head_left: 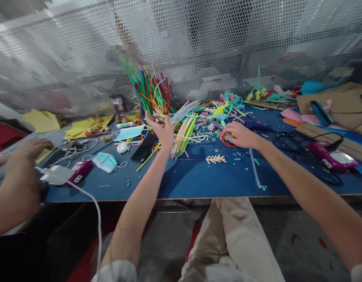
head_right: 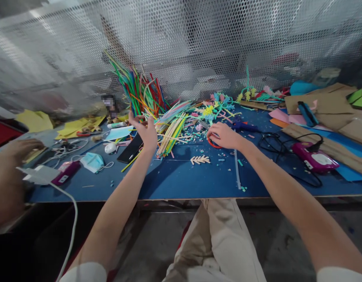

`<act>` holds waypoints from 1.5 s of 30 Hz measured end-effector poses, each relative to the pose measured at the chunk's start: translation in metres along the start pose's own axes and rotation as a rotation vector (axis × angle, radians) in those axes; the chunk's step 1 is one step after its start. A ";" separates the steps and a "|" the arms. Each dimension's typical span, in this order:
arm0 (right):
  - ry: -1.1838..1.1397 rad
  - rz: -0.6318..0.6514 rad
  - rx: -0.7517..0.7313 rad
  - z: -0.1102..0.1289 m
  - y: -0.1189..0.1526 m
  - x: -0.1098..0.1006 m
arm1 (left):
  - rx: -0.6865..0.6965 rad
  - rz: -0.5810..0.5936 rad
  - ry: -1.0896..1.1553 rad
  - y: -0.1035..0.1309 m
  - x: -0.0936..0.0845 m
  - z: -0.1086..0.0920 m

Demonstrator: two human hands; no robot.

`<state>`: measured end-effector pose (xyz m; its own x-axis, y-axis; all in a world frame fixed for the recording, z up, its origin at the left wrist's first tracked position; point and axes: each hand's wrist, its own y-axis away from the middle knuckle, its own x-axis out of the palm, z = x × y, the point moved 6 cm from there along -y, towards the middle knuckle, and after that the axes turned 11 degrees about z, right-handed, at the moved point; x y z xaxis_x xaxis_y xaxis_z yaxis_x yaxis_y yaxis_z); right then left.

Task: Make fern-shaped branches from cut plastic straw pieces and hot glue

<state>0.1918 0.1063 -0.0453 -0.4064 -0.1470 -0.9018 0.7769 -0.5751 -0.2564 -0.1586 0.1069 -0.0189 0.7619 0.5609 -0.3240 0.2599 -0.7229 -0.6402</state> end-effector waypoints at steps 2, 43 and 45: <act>-0.029 0.024 -0.013 0.002 -0.002 0.002 | 0.017 -0.006 -0.053 0.010 0.005 -0.015; 0.072 -0.107 0.210 0.026 -0.010 0.001 | 0.557 0.815 -0.528 0.071 0.083 -0.083; 0.120 -0.038 0.334 0.021 -0.006 0.005 | 0.478 0.774 -0.580 0.066 0.078 -0.078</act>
<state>0.1746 0.0926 -0.0413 -0.3572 -0.0359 -0.9333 0.5542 -0.8125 -0.1808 -0.0359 0.0712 -0.0322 0.1902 0.2160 -0.9577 -0.5262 -0.8011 -0.2852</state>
